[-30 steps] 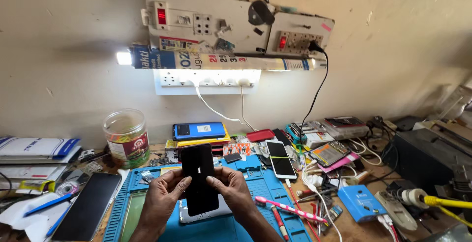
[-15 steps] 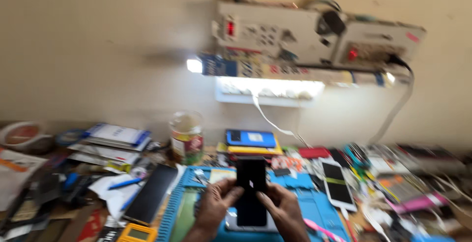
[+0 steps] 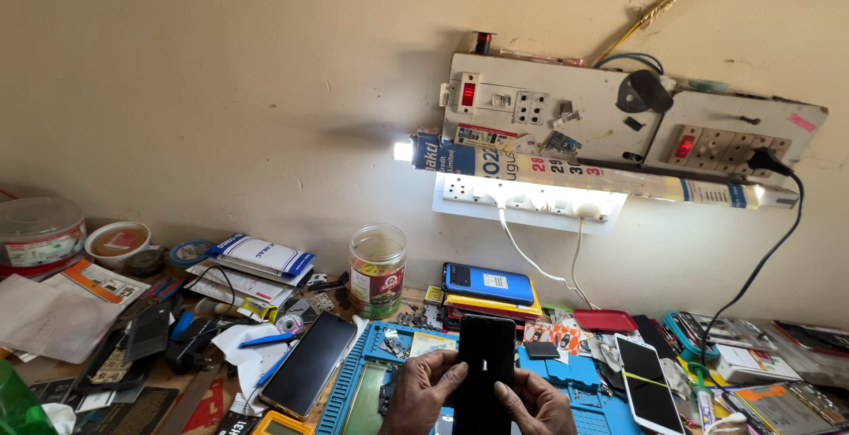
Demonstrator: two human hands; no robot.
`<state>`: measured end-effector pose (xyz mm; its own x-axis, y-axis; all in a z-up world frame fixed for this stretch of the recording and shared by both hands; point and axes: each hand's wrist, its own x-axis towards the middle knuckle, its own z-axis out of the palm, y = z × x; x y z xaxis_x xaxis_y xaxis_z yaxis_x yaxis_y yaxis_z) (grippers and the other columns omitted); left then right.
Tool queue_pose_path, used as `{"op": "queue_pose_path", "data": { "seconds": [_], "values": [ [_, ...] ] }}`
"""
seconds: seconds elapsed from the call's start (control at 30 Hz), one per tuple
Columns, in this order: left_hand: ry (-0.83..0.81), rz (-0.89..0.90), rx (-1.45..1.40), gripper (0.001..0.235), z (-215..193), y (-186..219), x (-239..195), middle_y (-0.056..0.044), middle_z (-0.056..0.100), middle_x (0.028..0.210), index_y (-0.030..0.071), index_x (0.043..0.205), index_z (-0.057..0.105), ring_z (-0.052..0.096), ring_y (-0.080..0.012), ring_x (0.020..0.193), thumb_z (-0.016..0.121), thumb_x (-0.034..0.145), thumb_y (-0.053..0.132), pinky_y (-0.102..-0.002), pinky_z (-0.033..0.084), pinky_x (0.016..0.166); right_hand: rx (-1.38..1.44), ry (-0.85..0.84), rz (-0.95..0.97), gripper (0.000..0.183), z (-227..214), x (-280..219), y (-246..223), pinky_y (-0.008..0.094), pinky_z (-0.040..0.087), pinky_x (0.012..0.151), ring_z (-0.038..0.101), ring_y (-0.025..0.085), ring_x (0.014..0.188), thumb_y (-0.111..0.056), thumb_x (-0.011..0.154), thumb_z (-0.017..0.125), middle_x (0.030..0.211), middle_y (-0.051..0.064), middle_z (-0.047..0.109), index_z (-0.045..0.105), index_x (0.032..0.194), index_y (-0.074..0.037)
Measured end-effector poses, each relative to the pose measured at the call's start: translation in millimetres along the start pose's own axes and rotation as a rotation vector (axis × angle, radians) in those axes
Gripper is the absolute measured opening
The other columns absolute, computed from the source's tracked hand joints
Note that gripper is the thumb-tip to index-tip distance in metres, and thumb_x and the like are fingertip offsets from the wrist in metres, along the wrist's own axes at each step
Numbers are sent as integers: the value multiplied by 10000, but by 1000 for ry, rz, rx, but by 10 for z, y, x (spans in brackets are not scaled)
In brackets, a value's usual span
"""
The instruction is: The person disassembles a smartphone, removes the back cover and battery, and then reassembles it. They test the device by powering it on and interacting with the touchscreen before placing it back on the workbench.
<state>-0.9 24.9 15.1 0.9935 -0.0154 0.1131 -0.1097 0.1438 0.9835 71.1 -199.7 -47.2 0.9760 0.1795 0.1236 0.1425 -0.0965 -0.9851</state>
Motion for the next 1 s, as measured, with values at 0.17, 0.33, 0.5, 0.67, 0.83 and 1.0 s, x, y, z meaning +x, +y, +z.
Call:
{"op": "queue_pose_path", "data": {
  "seconds": [0.17,0.33,0.5,0.67,0.83,1.0],
  "values": [
    [28,-9,71,343,-23,-85,33,-153,808,1034,-7,1194,723,794,-196,962,659,954,230,-335,657,889,-12,26,32,395,-18,42,84,432,654,827,841,294,978,-163,878,738,1000,274,819,689,1195,68],
    [55,17,97,382,-40,-184,78,-128,804,1025,-17,1195,721,791,-167,958,676,949,272,-303,658,869,2,30,59,416,-3,22,9,427,658,812,843,297,973,-196,890,751,989,273,785,683,1192,82],
    [-26,149,-56,350,-14,-154,19,-102,755,871,-66,1061,763,651,-111,770,605,1063,246,-262,558,704,152,-34,6,414,38,-96,-103,371,661,772,804,240,888,-150,853,729,1001,207,837,710,1208,62],
    [-66,12,-231,394,22,13,-106,-41,771,843,12,1064,755,698,-83,728,488,1028,299,-238,597,694,125,11,94,397,43,-165,-221,337,617,712,768,201,807,-164,876,728,948,189,836,708,1202,62],
    [-69,32,-188,346,64,84,-139,-60,762,867,-27,1075,735,715,-97,760,571,1043,276,-251,619,698,130,43,144,368,97,-229,-342,324,618,674,762,185,744,-145,869,724,869,199,825,716,1173,64],
    [-9,-6,-66,279,64,55,-126,-60,791,895,23,1129,748,734,-91,774,634,985,233,-259,637,698,97,59,194,331,119,-302,-451,307,604,630,759,159,687,-193,887,734,799,171,820,724,1133,28]
  ]
}}
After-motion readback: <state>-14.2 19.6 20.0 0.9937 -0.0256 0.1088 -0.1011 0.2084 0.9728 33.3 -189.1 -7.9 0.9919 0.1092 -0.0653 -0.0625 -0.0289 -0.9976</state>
